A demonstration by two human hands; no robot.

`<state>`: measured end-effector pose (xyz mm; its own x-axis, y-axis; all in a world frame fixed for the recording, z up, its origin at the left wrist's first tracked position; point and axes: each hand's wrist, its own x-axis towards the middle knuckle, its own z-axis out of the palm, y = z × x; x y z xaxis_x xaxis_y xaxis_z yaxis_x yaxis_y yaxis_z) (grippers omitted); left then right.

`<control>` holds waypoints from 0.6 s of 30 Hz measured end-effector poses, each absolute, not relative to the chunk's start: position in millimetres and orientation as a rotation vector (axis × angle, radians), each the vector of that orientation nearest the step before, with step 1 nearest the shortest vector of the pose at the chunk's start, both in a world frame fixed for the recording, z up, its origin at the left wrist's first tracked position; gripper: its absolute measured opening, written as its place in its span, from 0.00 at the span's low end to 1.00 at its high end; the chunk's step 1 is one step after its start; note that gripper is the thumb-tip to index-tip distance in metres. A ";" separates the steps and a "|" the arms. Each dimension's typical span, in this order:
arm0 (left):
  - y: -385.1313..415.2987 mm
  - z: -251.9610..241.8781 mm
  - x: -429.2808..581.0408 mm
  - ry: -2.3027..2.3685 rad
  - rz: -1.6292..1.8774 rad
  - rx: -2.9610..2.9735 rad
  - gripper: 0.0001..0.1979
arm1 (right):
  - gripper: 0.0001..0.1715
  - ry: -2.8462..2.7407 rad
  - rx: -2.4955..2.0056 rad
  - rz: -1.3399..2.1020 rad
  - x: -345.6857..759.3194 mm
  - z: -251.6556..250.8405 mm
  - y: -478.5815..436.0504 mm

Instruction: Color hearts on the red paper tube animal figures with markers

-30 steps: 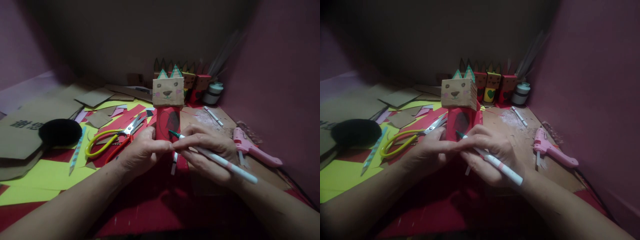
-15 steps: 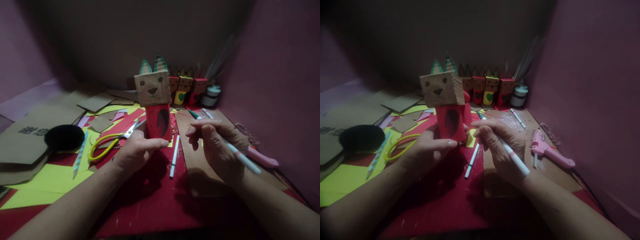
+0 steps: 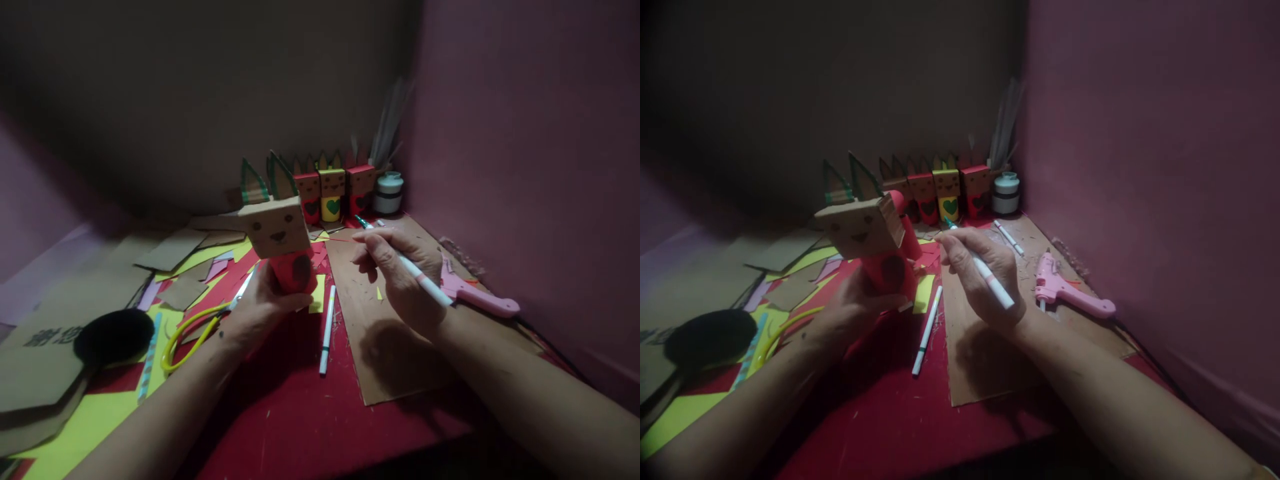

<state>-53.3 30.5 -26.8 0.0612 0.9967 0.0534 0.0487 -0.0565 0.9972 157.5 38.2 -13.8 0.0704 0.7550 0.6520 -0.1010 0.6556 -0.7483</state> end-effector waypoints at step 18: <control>104.7 -56.5 36.1 1.001 1.011 1.546 0.34 | 0.15 -1.306 -0.721 0.394 175.9 -16.5 66.7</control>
<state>36.1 104.7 -56.5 0.3095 0.9431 0.1217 0.1129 -0.1635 0.9801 175.9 66.7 -16.5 0.2397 0.6401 0.7300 0.1295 0.7241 -0.6774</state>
